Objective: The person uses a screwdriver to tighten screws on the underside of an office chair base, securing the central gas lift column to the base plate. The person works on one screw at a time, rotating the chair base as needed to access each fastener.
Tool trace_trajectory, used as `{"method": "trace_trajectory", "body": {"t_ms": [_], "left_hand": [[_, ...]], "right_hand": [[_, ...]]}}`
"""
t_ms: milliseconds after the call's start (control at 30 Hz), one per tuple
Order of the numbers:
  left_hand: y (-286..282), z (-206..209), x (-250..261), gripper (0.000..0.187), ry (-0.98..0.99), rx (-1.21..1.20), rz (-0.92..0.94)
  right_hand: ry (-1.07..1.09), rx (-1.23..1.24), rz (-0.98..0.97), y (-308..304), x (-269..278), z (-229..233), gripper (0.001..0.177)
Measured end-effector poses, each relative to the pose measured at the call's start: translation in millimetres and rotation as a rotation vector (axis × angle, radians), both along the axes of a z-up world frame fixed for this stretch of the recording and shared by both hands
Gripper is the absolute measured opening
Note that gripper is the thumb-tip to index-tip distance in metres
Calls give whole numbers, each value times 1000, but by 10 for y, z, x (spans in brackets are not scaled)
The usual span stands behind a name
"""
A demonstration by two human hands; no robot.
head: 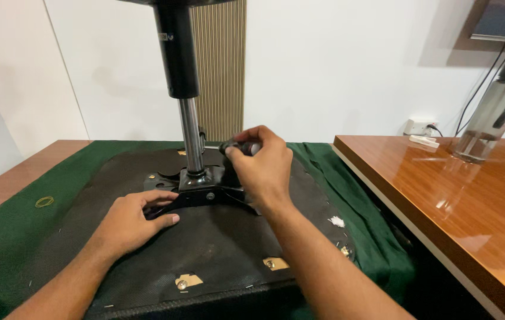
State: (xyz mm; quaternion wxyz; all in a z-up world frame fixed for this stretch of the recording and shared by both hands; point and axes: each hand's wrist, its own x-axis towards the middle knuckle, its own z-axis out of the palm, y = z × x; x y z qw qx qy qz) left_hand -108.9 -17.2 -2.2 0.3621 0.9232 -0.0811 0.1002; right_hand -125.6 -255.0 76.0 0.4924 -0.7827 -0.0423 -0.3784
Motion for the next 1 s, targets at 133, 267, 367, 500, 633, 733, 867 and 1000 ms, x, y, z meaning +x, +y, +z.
{"method": "trace_trajectory", "body": {"t_ms": [133,267,367,500,633,733,867,1000], "left_hand": [[24,-40,7,50,6,-13,19],[37,-35,14,49,22,-2,39],[24,-35,-9,48,6,-13,42],[-37,2,-47,45,38,11,108],[-139,75,-68,42,89,58,214],[-213,72,-100,40,76,101,281],[-315,56,-133,40,2,121,327],[-316,99,-89,39,-14,169,332]], "right_hand": [[56,-71,-39,-2,-267,-179,25],[181,-91,-31,-15,-417,-409,23],[146,-126,-38,19,-494,-570,25],[195,-128,2,101,-585,-702,35],[338,-165,77,154,-715,-676,39],[474,-140,123,191,-853,-618,41],[513,-109,122,194,-962,-565,40],[558,-116,142,191,-1019,-538,46]]}}
